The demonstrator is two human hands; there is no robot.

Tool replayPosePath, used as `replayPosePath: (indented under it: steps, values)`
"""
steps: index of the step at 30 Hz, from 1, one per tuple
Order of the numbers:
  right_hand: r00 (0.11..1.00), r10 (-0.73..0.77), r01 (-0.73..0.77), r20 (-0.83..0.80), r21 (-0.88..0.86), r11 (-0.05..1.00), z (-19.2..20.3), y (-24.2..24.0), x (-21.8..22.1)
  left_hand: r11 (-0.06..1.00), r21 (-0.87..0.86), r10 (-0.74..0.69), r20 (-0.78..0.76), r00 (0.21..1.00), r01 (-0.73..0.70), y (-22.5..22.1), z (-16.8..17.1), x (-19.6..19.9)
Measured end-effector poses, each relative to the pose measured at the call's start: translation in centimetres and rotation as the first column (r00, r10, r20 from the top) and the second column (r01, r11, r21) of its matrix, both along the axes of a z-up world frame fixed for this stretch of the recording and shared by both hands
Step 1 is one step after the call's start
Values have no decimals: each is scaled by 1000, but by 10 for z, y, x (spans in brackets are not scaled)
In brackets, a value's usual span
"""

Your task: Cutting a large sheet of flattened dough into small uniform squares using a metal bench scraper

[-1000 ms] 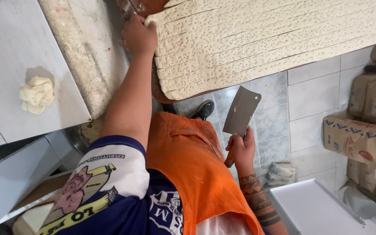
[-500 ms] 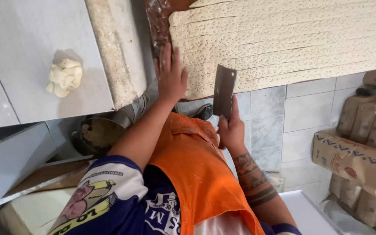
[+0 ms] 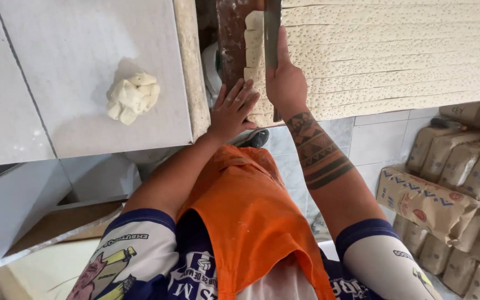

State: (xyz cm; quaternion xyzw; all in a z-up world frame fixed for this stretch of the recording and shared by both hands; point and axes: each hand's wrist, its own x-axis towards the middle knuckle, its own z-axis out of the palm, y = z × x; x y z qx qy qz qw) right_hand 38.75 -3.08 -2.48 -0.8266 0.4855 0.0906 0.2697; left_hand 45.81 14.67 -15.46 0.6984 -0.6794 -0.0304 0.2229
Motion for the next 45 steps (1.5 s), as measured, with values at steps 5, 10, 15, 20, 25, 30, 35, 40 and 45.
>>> replayPosePath:
  steps: [5,10,15,20,25,30,35,40,45]
  values:
    - [998,26,-26,48,-7,1000,-2,1,6,997,-60,41,-70,997,-45,-3,-12,-5]
    - [995,-47,55,-86,94,994,16,7,25,996,-64,49,-127,991,-58,-2,-9,-3]
    - [973,5,-3,-231,11,1000,5,15,35,992,-102,62,-108,992,-73,-5,-8,-3]
    - [964,-23,46,-266,83,995,26,31,25,982,-154,93,-122,988,-112,-9,-16,-8]
    - [961,-24,67,-274,147,987,36,57,-5,926,-294,184,-199,962,-238,-15,-10,-13]
    - [944,15,48,-329,182,982,46,88,-32,903,-331,205,-234,950,-276,-17,-9,-18]
    - [950,-43,87,-310,131,987,1,97,-51,924,-282,194,-235,952,-258,-14,-7,-16]
    - [950,-48,110,-308,186,976,15,108,-67,955,-218,160,-190,969,-201,-9,1,-10]
    - [971,106,-96,-215,54,994,-20,141,-107,996,15,87,-116,989,-86,-3,3,-8]
